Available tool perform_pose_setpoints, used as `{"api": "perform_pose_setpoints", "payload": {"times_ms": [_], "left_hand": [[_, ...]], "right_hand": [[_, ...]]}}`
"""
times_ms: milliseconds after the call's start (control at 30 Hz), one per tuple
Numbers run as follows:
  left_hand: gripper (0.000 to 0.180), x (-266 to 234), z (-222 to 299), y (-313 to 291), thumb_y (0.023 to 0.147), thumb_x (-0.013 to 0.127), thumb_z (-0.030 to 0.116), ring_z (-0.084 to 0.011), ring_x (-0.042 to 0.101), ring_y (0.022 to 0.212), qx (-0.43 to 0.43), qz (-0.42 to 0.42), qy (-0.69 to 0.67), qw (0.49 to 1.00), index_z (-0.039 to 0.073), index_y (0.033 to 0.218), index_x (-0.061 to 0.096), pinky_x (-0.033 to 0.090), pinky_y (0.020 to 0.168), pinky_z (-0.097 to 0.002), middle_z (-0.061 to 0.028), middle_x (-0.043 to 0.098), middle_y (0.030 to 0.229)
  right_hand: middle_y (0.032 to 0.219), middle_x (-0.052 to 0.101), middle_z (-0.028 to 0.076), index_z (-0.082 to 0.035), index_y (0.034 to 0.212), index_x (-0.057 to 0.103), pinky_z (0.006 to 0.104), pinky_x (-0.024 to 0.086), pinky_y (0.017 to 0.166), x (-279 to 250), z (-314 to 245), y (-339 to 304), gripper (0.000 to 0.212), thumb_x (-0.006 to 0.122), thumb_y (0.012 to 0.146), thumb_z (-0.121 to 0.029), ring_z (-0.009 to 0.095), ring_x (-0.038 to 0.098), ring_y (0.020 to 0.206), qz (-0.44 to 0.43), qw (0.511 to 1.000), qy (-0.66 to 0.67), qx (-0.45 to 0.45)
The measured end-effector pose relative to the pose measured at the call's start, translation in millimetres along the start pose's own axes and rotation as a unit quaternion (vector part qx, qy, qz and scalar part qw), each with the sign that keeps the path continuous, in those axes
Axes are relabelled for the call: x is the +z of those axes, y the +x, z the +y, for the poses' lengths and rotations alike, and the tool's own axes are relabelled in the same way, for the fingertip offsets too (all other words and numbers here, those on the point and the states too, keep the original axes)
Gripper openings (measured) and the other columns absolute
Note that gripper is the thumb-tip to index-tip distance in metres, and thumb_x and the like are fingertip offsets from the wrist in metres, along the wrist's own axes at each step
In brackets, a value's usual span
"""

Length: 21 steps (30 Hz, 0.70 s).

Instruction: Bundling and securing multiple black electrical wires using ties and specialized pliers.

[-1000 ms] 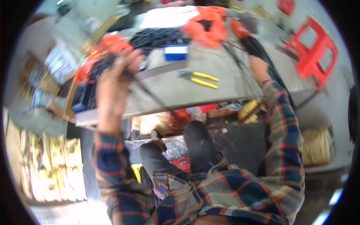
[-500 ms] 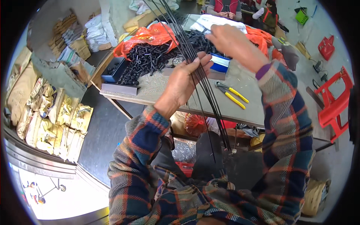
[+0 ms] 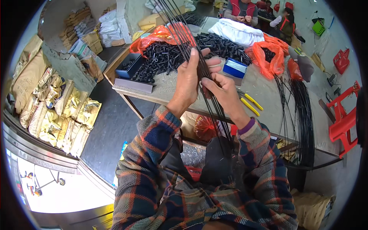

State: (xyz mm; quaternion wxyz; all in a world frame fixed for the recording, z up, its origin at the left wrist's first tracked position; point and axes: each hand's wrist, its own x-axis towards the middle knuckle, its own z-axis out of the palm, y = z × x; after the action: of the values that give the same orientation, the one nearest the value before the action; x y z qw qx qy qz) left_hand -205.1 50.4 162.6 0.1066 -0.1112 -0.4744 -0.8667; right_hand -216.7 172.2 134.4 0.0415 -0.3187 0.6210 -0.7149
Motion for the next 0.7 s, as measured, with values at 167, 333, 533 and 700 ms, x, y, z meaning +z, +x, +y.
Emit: {"api": "perform_pose_setpoints", "payload": {"times_ms": [167, 333, 533, 700], "left_hand": [[0.063, -7.7, 0.2, -0.8, 0.091, 0.043, 0.052, -0.0164, 0.064, 0.073, 0.007, 0.053, 0.122, 0.991, -0.004, 0.118, 0.053, 0.054, 0.064, -0.0284, -0.0149, 0.066, 0.088], [0.048, -22.9, 16.0, -1.6, 0.093, 0.051, 0.033, -0.0205, 0.065, 0.083, -0.047, -0.016, 0.150, 0.987, -0.006, 0.120, 0.050, 0.055, 0.071, -0.0305, -0.0175, 0.065, 0.098], [0.046, -31.5, 33.0, -2.9, 0.094, 0.049, 0.019, -0.0280, 0.051, 0.117, -0.065, -0.087, -0.008, 0.994, -0.010, 0.127, 0.037, 0.043, 0.098, -0.0373, -0.0233, 0.049, 0.126], [0.048, -37.4, 39.9, -7.8, 0.094, 0.048, 0.019, -0.0301, 0.048, 0.119, -0.085, -0.160, 0.004, 0.983, -0.011, 0.129, 0.034, 0.042, 0.100, -0.0390, -0.0235, 0.046, 0.129]], "right_hand": [[0.072, 0.058, 0.003, 0.001, 0.096, 0.055, 0.0203, 0.044, 0.045, 21.3, 5.6, -8.2, 0.022, 0.049, 0.095, -0.020, 0.008, 0.056, 0.052, -0.032, 0.998, 0.036, 0.049], [0.077, 0.059, 0.005, -0.002, 0.104, 0.052, 0.0192, 0.046, 0.047, 15.2, -4.1, -2.7, 0.023, 0.044, 0.097, -0.022, 0.009, 0.058, 0.053, -0.062, 0.995, -0.032, 0.072], [0.082, 0.061, 0.010, -0.001, 0.107, 0.047, 0.0208, 0.049, 0.050, 23.7, -5.2, -9.9, 0.025, 0.044, 0.096, -0.023, 0.012, 0.061, 0.057, -0.054, 0.993, 0.087, 0.058], [0.079, 0.061, 0.010, 0.001, 0.103, 0.045, 0.0233, 0.050, 0.049, 17.1, 3.4, -1.9, 0.022, 0.045, 0.096, -0.021, 0.016, 0.063, 0.057, -0.015, 0.996, 0.083, 0.034]]}}
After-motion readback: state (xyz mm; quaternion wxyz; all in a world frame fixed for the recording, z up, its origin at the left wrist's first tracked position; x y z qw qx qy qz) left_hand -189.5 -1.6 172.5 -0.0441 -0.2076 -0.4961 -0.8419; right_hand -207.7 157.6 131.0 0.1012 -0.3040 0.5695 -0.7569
